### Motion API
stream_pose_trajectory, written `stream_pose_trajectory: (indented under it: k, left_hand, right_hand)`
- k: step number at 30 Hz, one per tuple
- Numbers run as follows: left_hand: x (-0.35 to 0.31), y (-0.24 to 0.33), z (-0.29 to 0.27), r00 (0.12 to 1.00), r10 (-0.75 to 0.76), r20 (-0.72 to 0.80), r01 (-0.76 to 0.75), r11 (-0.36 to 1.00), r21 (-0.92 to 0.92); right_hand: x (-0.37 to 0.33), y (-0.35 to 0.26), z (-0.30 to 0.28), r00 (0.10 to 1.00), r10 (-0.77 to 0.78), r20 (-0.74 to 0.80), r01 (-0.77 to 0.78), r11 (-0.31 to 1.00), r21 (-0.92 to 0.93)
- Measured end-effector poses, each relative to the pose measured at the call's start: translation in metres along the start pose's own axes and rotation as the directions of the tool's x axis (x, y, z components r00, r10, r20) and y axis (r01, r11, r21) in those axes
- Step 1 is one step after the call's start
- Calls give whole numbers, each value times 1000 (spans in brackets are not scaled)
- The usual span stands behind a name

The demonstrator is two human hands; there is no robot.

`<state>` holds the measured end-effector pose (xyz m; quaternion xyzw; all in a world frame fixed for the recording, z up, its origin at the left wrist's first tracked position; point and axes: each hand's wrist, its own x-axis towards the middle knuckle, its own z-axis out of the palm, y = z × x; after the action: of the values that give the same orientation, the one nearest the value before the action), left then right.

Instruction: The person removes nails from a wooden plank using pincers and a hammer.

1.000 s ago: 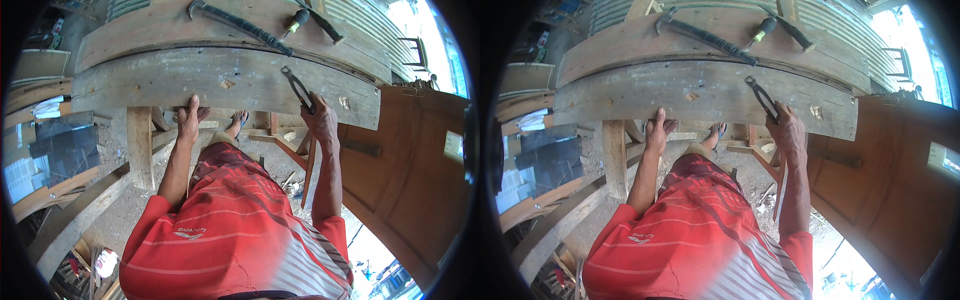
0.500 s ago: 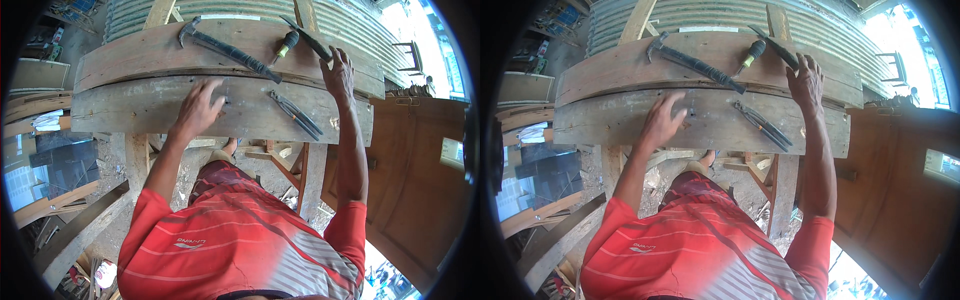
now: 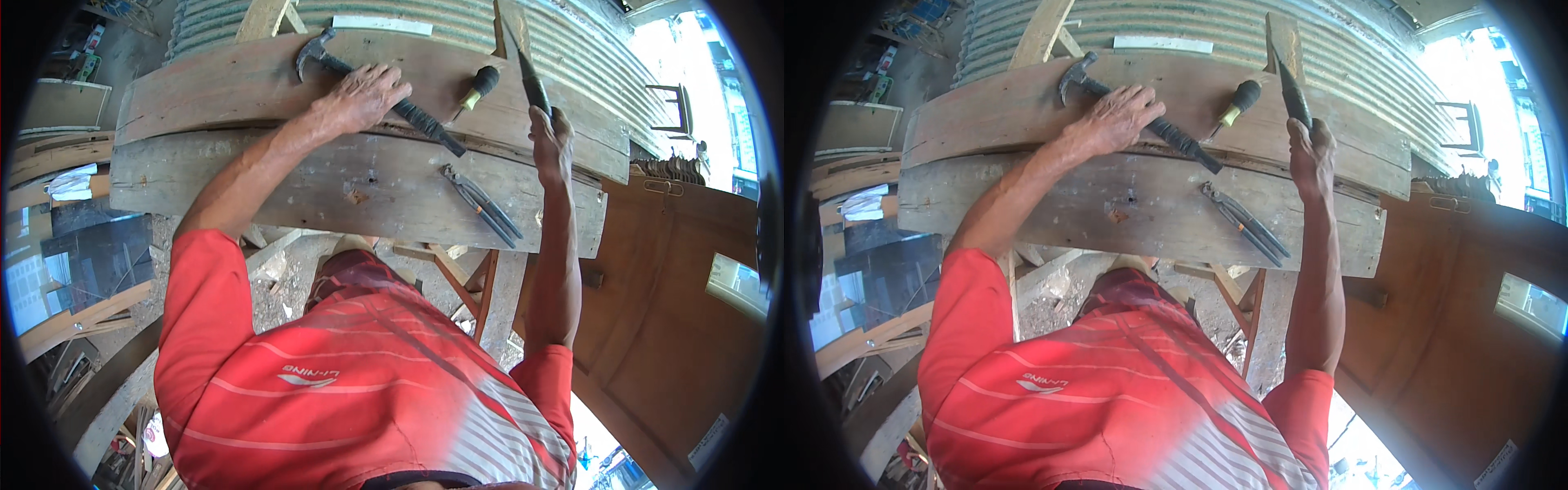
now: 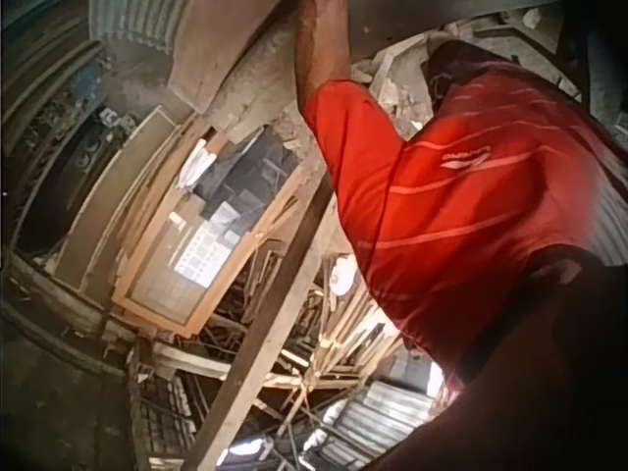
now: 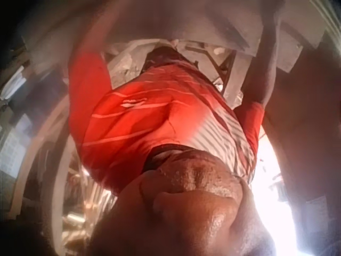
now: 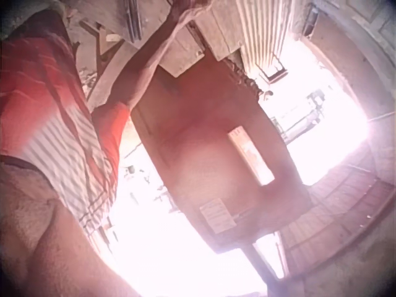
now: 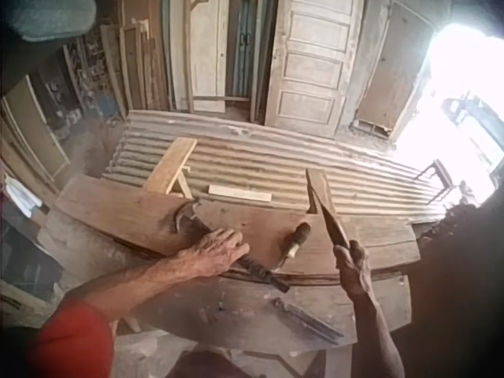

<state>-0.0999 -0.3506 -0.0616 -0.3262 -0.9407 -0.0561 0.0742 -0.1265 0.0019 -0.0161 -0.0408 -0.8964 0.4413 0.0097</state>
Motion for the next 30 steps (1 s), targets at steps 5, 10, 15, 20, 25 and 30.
stream_pose_trajectory:
  k: [5,10,15,20,25,30]
  left_hand:
    - [-7,-6,-10,993,85,82,-81,996,-45]
    - [-8,-7,-22,973,181,146,-178,983,-30]
    - [-13,-6,-18,964,205,167,-210,978,9]
    - [-23,-7,-21,962,252,105,-255,967,11]
    - [-53,-1,-38,960,258,106,-255,966,-43]
    - [-100,48,-58,971,136,198,-125,990,-69]
  right_hand:
    - [-83,-21,-7,992,-121,19,121,993,0]
    - [-137,-3,-2,996,-1,91,1,1000,5]
    - [-173,0,3,995,-63,82,60,997,41]
    - [-199,7,7,991,-90,97,92,995,-26]
    - [-223,16,23,964,-217,153,224,974,-31]
    - [-222,21,40,892,-354,283,407,900,-157]
